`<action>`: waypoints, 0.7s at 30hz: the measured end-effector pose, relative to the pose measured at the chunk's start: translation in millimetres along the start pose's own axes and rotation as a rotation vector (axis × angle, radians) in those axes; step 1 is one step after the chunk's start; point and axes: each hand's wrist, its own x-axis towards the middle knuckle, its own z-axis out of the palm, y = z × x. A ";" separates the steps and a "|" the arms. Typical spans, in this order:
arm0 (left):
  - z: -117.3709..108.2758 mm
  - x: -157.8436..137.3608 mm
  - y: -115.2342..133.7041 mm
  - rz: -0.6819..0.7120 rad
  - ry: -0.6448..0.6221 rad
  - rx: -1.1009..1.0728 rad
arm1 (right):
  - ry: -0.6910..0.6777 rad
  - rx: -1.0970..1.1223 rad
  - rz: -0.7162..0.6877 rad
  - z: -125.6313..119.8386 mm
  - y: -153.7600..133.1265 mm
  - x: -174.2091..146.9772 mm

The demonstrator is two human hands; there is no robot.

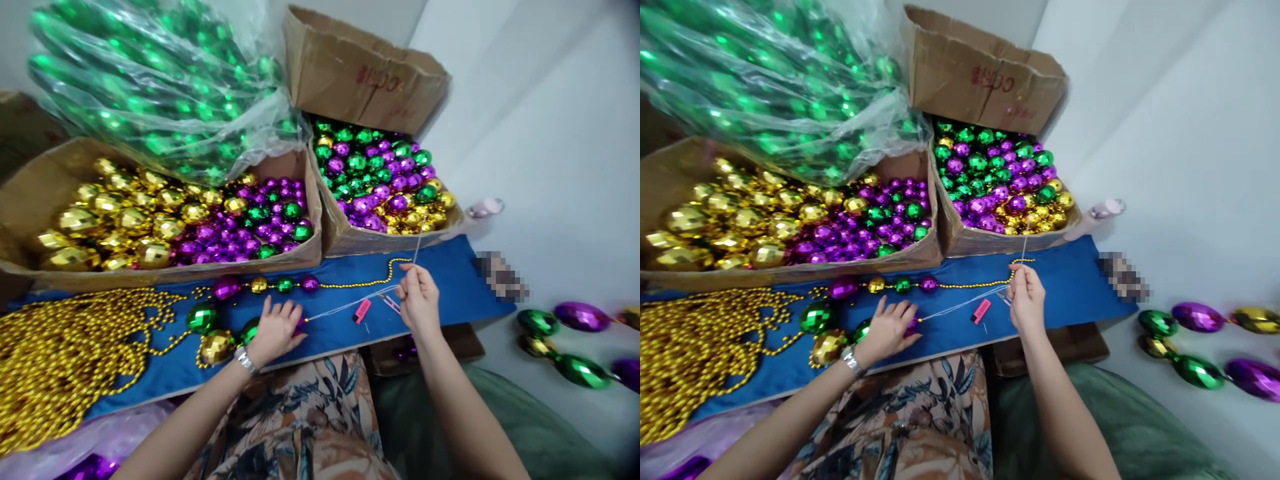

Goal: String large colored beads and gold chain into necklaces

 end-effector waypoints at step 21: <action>-13.5 2.5 -44.2 0.044 0.078 0.168 | 0.189 0.205 0.021 -12.5 -32.7 31.6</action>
